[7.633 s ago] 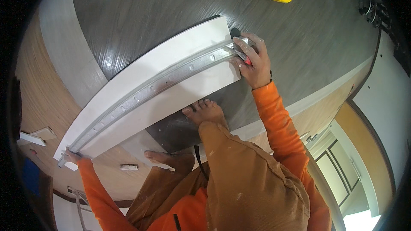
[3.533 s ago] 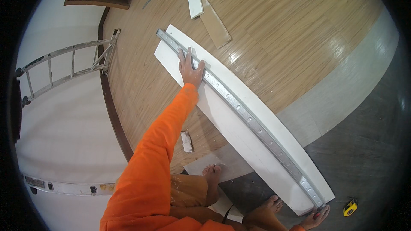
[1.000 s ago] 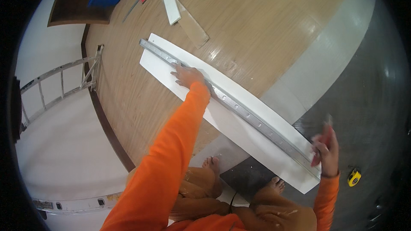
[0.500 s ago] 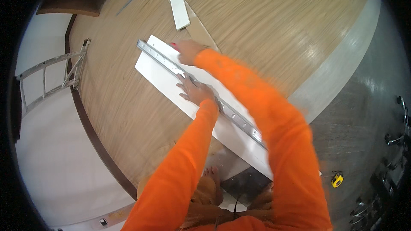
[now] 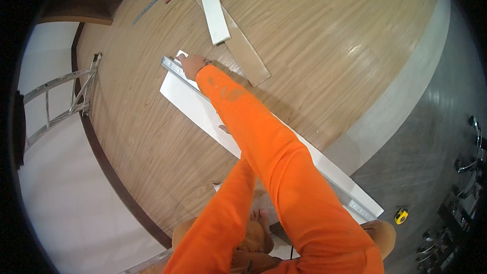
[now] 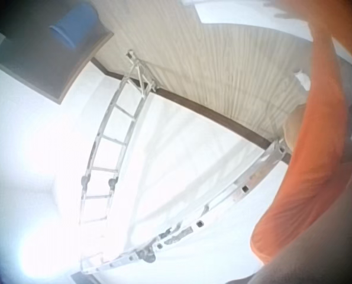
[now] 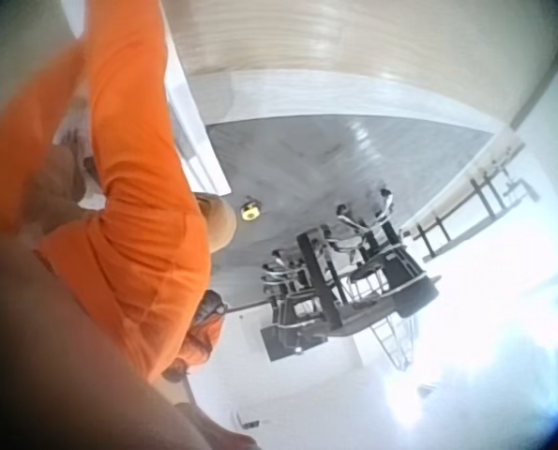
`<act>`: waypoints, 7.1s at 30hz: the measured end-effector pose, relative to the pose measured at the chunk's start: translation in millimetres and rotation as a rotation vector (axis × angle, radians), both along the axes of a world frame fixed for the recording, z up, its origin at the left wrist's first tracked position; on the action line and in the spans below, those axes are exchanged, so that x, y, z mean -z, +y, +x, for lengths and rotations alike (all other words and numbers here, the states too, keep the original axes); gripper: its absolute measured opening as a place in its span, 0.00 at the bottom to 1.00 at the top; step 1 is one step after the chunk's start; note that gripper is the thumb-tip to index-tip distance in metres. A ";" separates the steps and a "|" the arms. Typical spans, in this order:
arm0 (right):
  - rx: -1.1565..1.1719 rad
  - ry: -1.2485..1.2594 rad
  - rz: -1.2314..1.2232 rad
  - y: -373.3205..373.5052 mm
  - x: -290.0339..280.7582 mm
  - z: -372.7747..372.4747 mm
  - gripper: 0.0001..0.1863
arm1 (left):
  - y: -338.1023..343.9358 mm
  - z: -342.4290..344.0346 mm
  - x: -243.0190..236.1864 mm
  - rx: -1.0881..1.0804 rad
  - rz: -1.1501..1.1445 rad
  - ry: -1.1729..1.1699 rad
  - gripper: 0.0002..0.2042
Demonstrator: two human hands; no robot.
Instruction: The person measures and marks a white curved panel using a metal straightedge and a red utility knife. They repeatedly score the panel along the straightedge and then snap off the cut sections. The person also handles a cardboard template and a tape measure during the process.
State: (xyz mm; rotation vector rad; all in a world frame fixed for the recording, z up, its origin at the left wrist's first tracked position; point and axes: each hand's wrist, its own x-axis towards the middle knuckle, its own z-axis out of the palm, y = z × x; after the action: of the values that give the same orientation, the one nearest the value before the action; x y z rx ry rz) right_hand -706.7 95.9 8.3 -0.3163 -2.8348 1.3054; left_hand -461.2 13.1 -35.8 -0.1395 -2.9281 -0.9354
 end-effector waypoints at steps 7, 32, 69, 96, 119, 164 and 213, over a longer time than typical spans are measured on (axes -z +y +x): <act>0.012 0.044 -0.001 -12.1 10.1 -12.0 0.18 | -5.6 8.4 1.2 0.006 0.051 -0.012 0.33; -0.088 -0.072 0.337 -30.2 -10.1 -2.1 0.22 | -4.4 -1.8 11.0 0.029 0.130 -0.017 0.34; -0.210 -0.132 0.149 -1.8 -11.7 178.0 0.31 | 16.8 -7.6 -55.6 0.016 0.141 -0.180 0.36; -0.016 -0.156 -0.365 -7.4 -13.8 193.5 0.22 | 3.5 -14.5 -18.7 0.005 0.309 -0.172 0.29; -0.087 -0.245 -0.267 23.7 -20.6 227.5 0.21 | 25.8 -14.3 -55.9 -0.525 1.323 -0.373 0.25; -0.081 -0.672 -0.352 34.7 -38.2 420.5 0.30 | 28.0 5.5 -61.3 -0.139 0.066 -0.275 0.22; -0.008 -0.760 -0.530 54.3 -32.7 556.2 0.35 | 15.6 1.0 -33.1 -0.119 0.025 -0.177 0.17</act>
State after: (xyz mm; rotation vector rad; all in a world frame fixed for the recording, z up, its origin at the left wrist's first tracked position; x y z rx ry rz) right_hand -150.5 150.2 41.1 -0.9941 -2.9136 2.3467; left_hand -460.2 28.6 -2.7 0.1248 -3.0413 -1.0138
